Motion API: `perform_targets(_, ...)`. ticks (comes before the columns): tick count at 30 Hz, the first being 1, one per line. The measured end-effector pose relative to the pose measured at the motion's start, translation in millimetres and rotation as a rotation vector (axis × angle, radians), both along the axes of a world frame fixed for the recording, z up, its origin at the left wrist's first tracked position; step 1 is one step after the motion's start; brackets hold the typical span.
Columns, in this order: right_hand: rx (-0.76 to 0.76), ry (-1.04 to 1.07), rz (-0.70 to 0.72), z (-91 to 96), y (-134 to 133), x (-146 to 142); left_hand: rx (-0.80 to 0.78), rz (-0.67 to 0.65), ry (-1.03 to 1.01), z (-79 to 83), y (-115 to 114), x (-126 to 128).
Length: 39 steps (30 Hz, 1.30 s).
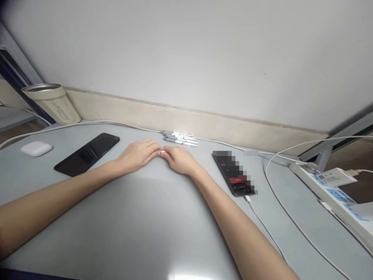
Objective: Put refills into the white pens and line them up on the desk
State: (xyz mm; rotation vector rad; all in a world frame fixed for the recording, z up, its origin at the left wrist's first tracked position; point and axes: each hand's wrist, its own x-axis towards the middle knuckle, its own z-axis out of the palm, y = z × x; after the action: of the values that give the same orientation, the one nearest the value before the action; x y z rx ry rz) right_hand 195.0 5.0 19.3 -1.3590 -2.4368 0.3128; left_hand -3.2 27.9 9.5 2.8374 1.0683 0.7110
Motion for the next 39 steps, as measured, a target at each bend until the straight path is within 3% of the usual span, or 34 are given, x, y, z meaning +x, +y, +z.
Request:
perform_targets(2, -0.05, 0.062, 0.059, 1.6, 2, 2, 0.092, -0.017, 0.036, 0.3, 1, 2)
perform_targets(4, -0.034, 0.086, 0.077, 2.8, 2, 3, 0.087, -0.012, 0.047, 0.5, 1, 3)
perform_targets(8, 0.108, -0.014, -0.028, 3.1, -1, 0, -0.069, 0.028, -0.024, 0.8, 1, 4)
perform_targets(13, 0.146, -0.089, -0.083, -4.0, -4, -3, -0.218, 0.035, -0.07, -1.2, -2, 3)
perform_targets(18, 0.184, -0.065, -0.149, -10.9, -4, -2, -0.184, 0.125, -0.098, -2.9, -4, 4)
perform_targets(39, 0.199, 0.016, -0.161, -11.7, -7, -2, -0.112, 0.091, -0.142, -6.0, -4, 3)
